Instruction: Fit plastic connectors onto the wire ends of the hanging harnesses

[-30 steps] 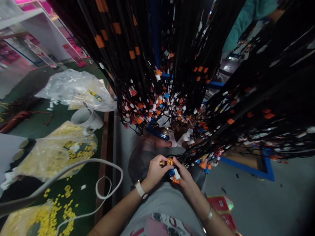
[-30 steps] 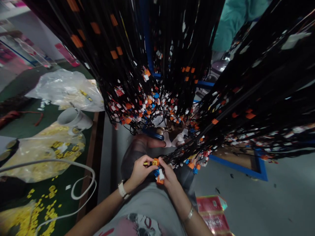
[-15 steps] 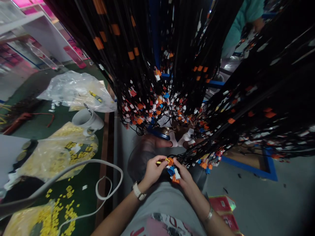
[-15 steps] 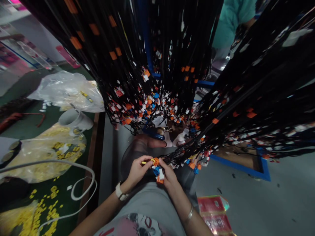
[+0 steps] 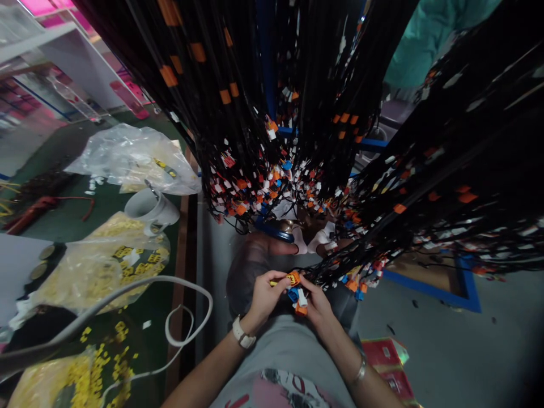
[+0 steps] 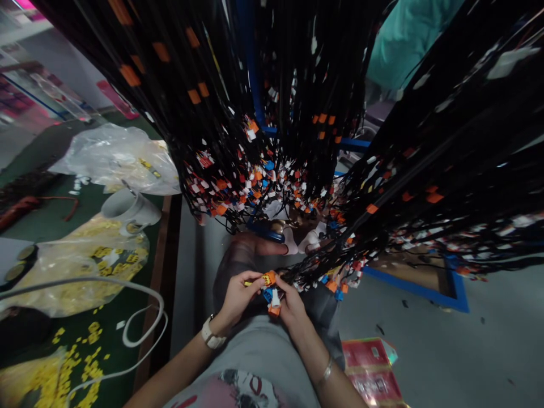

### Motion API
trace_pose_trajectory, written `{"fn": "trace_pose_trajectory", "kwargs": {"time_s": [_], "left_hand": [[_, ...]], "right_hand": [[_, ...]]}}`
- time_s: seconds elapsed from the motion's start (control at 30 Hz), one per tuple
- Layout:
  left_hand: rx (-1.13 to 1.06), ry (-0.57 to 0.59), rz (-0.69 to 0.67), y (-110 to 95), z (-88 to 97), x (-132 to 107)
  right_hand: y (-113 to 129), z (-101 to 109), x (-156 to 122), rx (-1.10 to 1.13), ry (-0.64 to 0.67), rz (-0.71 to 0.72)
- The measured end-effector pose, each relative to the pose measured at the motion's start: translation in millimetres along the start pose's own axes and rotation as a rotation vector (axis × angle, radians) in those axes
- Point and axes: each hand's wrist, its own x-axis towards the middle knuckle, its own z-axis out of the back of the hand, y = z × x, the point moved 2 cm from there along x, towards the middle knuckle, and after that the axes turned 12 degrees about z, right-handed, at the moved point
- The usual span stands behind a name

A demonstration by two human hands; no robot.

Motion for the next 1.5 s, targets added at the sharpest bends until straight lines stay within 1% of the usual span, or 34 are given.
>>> {"fn": "trace_pose_trajectory", "kwargs": {"time_s": [0.23,0.43,0.5,0.7,0.93,1.0,1.1,1.23,1.3,1.37,1.5], "left_hand": [[0.022,-0.007,0.029,0,-0.8,-1],[-0.088,0.020,0.176,3,-5.3,-2],[-0.118,0.024,0.203,1,-6.1,-2],[-0.112,-0.004,0.175,-2,-5.5,-3],[-0.106,0.002,0.136,5,-8.9,0],[-0.141,0.044,0.128,6,-8.7,0],[-0.176,0.160,0.129,4,-6.1,0],[-0.053,0.333,0.082,-4,-1.4,4],[0.012,0.402,0.060,-7,-0.5,7],[0.059,0.425,0.042,-9,-0.3,11],[0.111,0.388,-0.014,-9,-1.0,14]], "right_hand": [[-1,-1,-1,0.063,-0.016,0.012],[-3,1,-1,0.057,-0.012,0.008],[-4,2,0,0.067,-0.014,0.013],[-6,3,0,0.100,-0.025,0.015],[-6,4,0,0.093,-0.014,0.038],[-5,5,0,0.081,-0.004,0.037],[-3,5,-1,0.077,0.011,0.026],[-3,5,-3,0.083,0.018,0.017],[-3,6,-4,0.086,0.027,0.010],[-4,8,-5,0.089,0.037,0.003],[-6,12,-5,0.090,0.025,0.022]]}}
